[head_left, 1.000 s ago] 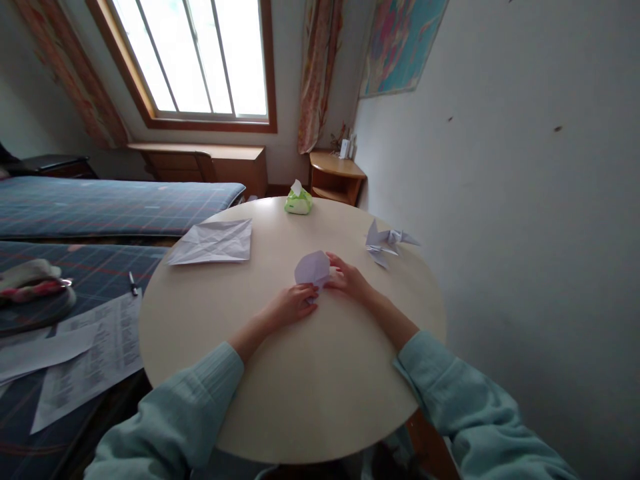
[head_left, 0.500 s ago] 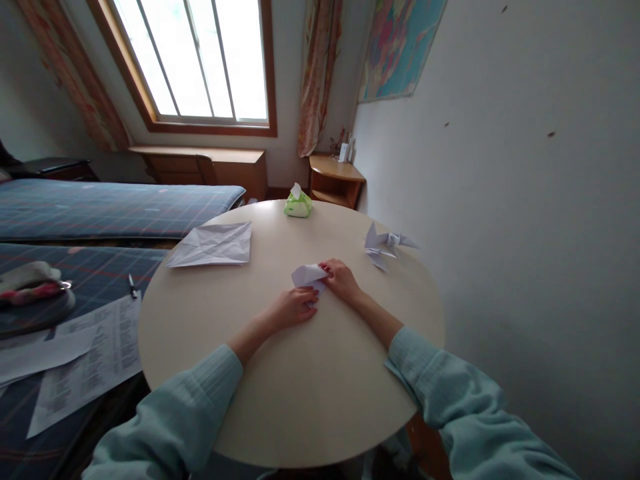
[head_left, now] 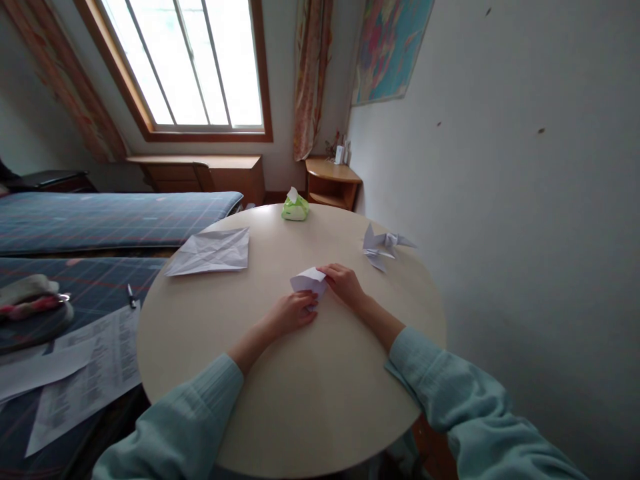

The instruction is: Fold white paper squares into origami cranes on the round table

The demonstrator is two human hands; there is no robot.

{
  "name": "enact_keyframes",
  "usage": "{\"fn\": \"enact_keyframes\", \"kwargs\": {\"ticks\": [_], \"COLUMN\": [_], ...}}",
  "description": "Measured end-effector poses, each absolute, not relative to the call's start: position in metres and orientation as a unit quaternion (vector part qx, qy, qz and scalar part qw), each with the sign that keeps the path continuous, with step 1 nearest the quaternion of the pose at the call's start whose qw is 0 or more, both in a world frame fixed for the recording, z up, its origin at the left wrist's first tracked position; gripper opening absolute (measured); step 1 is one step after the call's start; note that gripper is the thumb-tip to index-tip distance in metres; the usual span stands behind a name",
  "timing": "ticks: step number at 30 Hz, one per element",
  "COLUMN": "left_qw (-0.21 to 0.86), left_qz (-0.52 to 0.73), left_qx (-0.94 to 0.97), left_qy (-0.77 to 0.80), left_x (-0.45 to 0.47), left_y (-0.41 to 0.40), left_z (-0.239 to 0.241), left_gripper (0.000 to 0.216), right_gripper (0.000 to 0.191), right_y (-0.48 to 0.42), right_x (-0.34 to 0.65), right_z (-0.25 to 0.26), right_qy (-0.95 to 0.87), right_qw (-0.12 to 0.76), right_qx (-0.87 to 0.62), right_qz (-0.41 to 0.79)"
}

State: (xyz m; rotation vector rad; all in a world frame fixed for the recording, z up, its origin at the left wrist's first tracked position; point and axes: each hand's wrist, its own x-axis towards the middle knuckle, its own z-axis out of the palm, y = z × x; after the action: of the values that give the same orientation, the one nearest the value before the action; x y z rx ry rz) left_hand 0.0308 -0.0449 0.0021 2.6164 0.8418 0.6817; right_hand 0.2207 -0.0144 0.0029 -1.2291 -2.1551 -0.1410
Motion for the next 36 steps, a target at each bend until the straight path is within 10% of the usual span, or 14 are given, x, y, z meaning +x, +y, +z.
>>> {"fn": "enact_keyframes", "kwargs": {"ticks": [14,19,22,36], "left_qw": [0.127,0.040,0.108,0.101], "left_qz": [0.291,0.399,0.352,0.206], "left_qx": [0.908,0.773,0.738,0.740], "left_qy": [0.272,0.491,0.565,0.633], "left_x": [0.030,0.020,0.014,0.022], "left_y": [-0.049,-0.038,-0.028,-0.034], "left_z": [0.009,0.013,0.006,0.007], "left_gripper": [0.015,0.019,0.040,0.013], "right_gripper": [0.030,0.029,0.028,0.031], "right_y": [-0.002,0.000,-0.003,-0.029], "right_x": [0.218,0.219,0.218,0.197], "right_z": [-0.010,-0.013,-0.011,0.004], "right_qy": [-0.806,-0.805,-0.813,-0.840], "right_qw": [0.302,0.318,0.317,0.266], "right_qx": [-0.506,-0.495,-0.481,-0.471], "right_qz": [0.055,0.076,0.087,0.047]}}
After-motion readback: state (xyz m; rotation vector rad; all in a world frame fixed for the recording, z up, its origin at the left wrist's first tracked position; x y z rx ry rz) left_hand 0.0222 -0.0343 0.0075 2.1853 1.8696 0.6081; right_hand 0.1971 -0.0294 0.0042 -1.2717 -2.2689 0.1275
